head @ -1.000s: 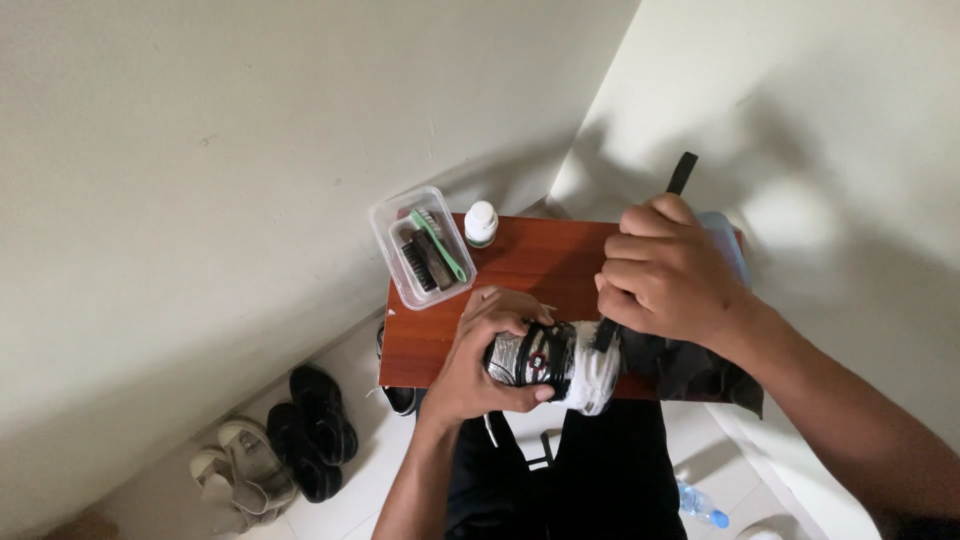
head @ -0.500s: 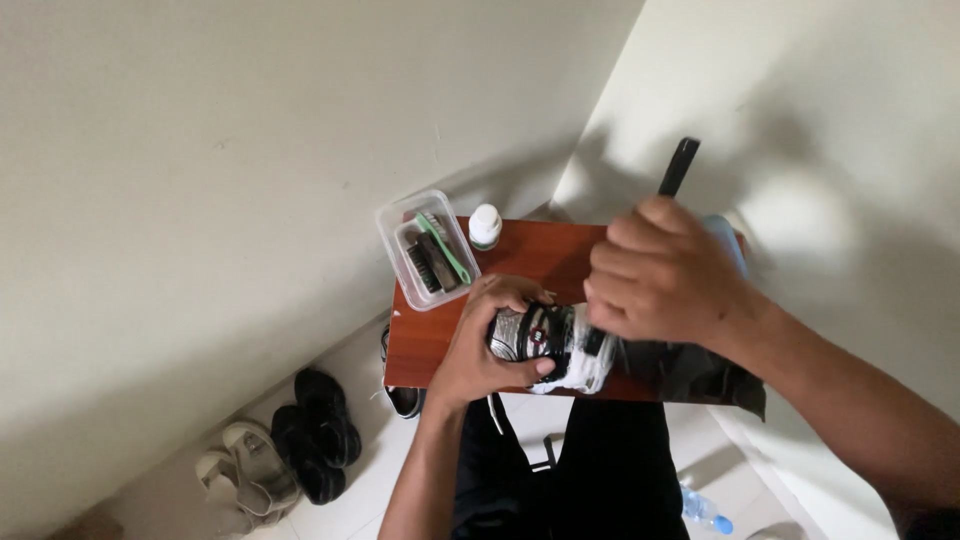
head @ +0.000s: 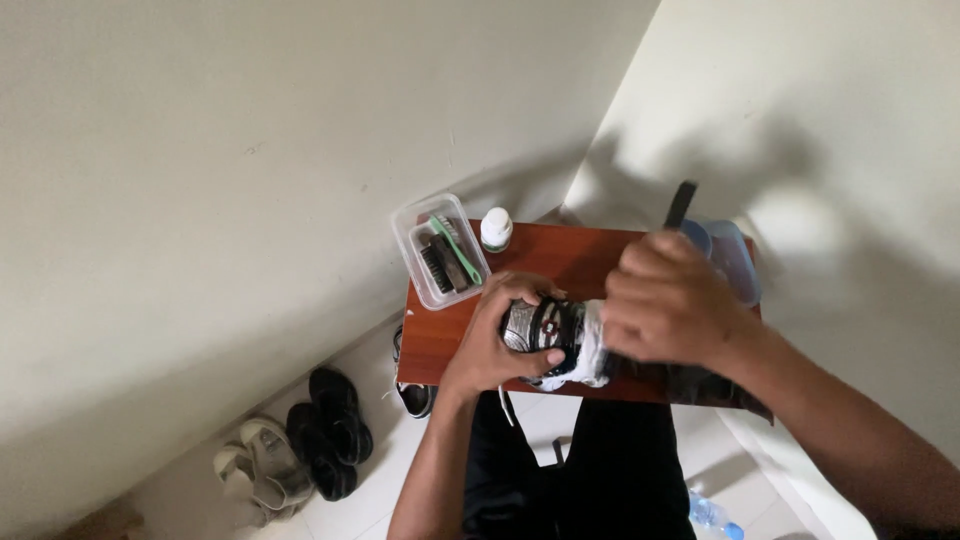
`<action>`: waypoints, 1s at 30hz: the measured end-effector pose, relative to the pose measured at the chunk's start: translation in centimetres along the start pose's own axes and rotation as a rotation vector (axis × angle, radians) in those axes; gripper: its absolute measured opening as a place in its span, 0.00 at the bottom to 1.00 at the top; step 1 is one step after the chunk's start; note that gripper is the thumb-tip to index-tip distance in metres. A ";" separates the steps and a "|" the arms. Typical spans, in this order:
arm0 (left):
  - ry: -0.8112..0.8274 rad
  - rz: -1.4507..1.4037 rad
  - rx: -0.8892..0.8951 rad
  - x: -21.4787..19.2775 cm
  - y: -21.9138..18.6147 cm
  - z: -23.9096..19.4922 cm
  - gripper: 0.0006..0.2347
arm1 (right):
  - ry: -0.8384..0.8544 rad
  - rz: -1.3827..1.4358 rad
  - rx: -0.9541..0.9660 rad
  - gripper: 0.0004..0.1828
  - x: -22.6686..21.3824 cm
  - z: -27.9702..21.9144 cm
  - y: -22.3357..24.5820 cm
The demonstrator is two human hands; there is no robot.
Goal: The person cleans a single sneaker using a cloth and a brush. They wipe the upper and sides with a cloth, then scrub the sole and interior with a brush, and finish by wiping the shoe again with the cloth.
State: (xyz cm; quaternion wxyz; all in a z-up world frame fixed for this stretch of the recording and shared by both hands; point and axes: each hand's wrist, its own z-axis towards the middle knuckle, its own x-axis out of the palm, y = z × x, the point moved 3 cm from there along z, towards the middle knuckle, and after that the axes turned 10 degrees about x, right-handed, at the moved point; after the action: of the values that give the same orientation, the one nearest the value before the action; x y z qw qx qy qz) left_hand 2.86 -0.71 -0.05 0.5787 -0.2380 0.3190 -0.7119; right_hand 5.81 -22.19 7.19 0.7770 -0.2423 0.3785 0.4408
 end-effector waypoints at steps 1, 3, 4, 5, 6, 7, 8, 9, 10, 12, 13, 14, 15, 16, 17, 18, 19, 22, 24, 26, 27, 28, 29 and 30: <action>0.005 0.001 -0.001 0.1 -0.2 -0.2 0.24 | -0.004 0.000 0.004 0.23 -1.3 1.2 0.2; 0.005 -0.006 -0.009 0.2 -0.1 0.1 0.23 | -0.030 0.034 0.145 0.30 -4.1 4.1 -0.5; 0.008 -0.009 -0.017 0.1 0.1 -0.1 0.23 | -0.028 0.037 0.153 0.30 -3.6 3.1 0.0; 0.006 -0.019 -0.023 0.1 0.3 -0.4 0.24 | -0.010 0.042 0.146 0.27 -3.0 2.1 0.6; 0.006 -0.027 -0.018 0.0 0.8 -0.3 0.24 | 0.003 0.038 0.134 0.25 -2.4 1.1 1.0; 0.012 -0.028 -0.017 -0.3 1.0 -0.2 0.24 | 0.000 0.035 0.138 0.25 -2.4 1.5 1.4; 0.002 -0.086 -0.029 -0.5 1.1 -0.5 0.24 | -0.036 0.024 0.152 0.25 -2.6 1.7 2.0; -0.007 -0.144 -0.040 -0.8 1.3 -0.7 0.24 | -0.071 0.012 0.166 0.25 -2.8 1.9 2.6; -0.003 -0.146 -0.045 -0.6 0.9 -0.8 0.24 | -0.071 0.012 0.173 0.25 -2.9 1.9 2.3; -0.003 -0.201 -0.052 -0.8 0.5 -0.4 0.24 | -0.159 -0.068 0.240 0.24 -3.3 2.6 1.1; -0.002 -0.194 -0.041 -1.1 0.8 0.2 0.24 | -0.168 -0.071 0.232 0.24 -3.6 3.7 0.8; 0.000 -0.211 -0.052 -1.0 0.5 -0.1 0.24 | -0.173 -0.027 0.263 0.27 -4.2 4.1 1.2; 0.001 -0.227 -0.064 -0.8 0.2 -0.4 0.25 | -0.178 0.016 0.293 0.29 -4.8 4.5 1.6; 0.001 -0.232 -0.067 -0.7 0.3 -0.5 0.25 | -0.175 0.015 0.297 0.29 -3.9 3.6 1.7; 0.012 -0.227 -0.067 -0.6 0.2 -0.7 0.25 | -0.131 0.007 0.256 0.26 -2.9 2.8 2.1; 0.021 -0.210 -0.059 -0.9 0.1 -0.5 0.25 | -0.096 0.002 0.202 0.22 -1.8 2.3 2.2; 0.020 -0.202 -0.053 -1.0 0.2 -0.2 0.25 | -0.102 0.003 0.195 0.22 -1.9 2.8 2.2; 0.022 -0.172 -0.040 -0.6 -0.1 -0.6 0.25 | -0.068 0.038 0.182 0.22 -2.9 3.3 3.1; 0.035 -0.117 0.002 -0.7 -0.2 -0.5 0.25 | -0.128 0.114 0.303 0.23 -4.5 4.6 3.0; 0.027 -0.089 -0.001 -0.7 -0.2 -0.3 0.25 | -0.119 0.105 0.294 0.25 -4.7 4.5 2.9; 0.029 -0.078 -0.008 -0.3 -0.2 -0.4 0.25 | -0.105 0.086 0.301 0.26 -4.8 4.1 2.9; 0.019 -0.079 -0.023 0.0 -0.2 -0.6 0.25 | -0.093 0.098 0.304 0.26 -4.5 3.2 3.3; 0.021 -0.069 -0.023 0.4 -0.4 -0.8 0.25 | -0.068 0.048 0.245 0.23 -4.3 2.3 3.8; 0.025 -0.052 -0.008 0.3 -0.3 -0.4 0.25 | -0.055 -0.007 0.175 0.20 -3.8 2.0 4.0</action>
State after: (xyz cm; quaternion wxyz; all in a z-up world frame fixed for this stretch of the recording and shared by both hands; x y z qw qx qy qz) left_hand 2.30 -0.90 -0.09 0.5549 -0.2397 0.3229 -0.7283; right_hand 1.80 -20.71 11.26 0.8069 -0.1626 0.3933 0.4096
